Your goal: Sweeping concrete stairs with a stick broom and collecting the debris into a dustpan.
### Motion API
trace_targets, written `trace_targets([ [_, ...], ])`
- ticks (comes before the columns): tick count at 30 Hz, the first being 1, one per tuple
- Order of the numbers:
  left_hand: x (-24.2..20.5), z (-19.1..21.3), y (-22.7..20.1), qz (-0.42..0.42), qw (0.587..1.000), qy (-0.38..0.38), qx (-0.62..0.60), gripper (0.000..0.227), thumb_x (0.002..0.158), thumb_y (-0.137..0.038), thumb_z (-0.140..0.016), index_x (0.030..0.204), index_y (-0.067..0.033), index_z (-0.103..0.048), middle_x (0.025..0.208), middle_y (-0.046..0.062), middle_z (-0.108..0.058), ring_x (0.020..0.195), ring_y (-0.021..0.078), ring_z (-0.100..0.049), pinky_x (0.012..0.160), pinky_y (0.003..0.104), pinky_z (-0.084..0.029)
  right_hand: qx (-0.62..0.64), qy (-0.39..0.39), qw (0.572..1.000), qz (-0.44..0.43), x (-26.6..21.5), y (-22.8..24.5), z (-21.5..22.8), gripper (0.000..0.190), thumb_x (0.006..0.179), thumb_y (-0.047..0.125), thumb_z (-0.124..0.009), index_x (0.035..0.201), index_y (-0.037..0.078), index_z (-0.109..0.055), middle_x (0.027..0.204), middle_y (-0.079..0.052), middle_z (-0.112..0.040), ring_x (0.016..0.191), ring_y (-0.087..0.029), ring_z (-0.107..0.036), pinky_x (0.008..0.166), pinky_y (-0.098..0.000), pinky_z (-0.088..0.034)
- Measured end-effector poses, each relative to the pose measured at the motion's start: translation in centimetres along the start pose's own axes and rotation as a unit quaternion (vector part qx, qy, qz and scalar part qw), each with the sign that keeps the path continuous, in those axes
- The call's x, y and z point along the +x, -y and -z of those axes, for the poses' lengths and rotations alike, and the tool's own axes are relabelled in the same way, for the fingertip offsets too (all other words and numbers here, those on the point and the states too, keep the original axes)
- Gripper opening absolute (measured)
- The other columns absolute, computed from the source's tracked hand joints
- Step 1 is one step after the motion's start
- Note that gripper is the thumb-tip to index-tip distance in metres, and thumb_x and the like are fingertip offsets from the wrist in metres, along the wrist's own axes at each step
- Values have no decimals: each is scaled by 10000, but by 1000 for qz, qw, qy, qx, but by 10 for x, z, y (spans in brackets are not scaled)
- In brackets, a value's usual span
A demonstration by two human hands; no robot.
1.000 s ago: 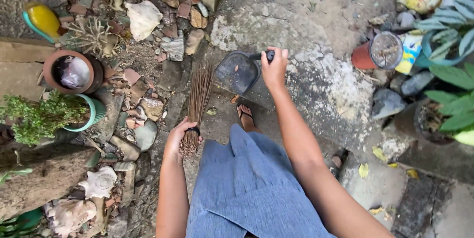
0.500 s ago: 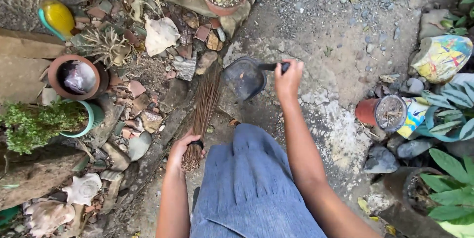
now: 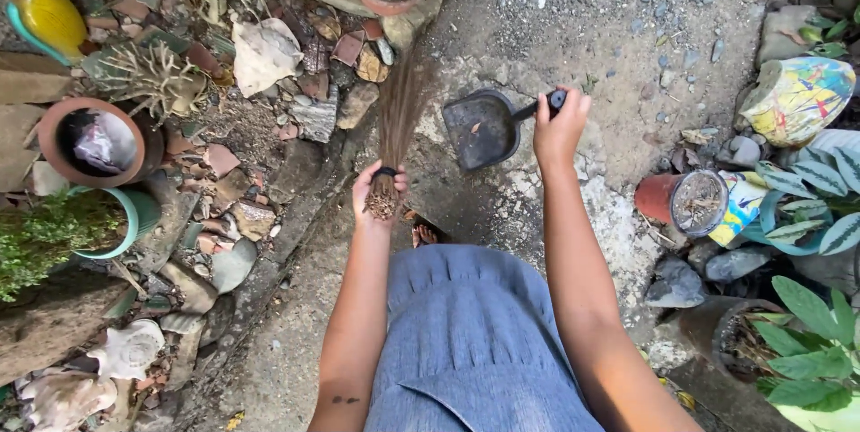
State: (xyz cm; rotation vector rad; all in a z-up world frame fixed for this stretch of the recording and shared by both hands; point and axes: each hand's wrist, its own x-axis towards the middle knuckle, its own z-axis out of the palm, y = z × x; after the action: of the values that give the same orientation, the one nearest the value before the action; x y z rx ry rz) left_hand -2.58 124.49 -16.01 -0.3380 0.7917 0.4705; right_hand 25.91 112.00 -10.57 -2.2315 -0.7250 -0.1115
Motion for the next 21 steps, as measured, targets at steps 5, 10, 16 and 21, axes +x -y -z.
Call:
trace_targets([
  [5,-18,44,-3,-22,999,-31,-18,307,803,-160,-646,951,70,-506,849,232,-581,687,241,-572,559,262,-528,1,-9,1000,-26,12,-9,-3,330,884,157,-710,1140,88,-514,981,-137,-455,853,-363,-621,645,-338,-586],
  [10,-77,59,6,-20,997,-68,-17,318,823,-179,-627,971,72,-498,859,221,-581,699,241,-571,573,266,-525,11,-42,996,-77,2,-33,1,359,892,186,-703,1186,135,-503,1035,-147,-487,870,-333,-642,657,-314,-600],
  [16,-145,26,26,-22,994,-102,6,301,820,-159,-622,961,71,-489,868,229,-552,697,233,-534,574,253,-519,85,-20,988,-128,-29,-47,13,498,854,153,-748,1263,97,-470,1099,-203,-520,766,-340,-687,625,-318,-592],
  [21,-121,28,32,-12,997,-75,-19,329,808,-159,-623,992,67,-469,894,222,-536,706,220,-520,557,247,-509,109,-5,980,-168,-48,-34,28,640,863,154,-741,1380,120,-365,1197,-201,-491,822,-310,-695,673,-301,-598],
])
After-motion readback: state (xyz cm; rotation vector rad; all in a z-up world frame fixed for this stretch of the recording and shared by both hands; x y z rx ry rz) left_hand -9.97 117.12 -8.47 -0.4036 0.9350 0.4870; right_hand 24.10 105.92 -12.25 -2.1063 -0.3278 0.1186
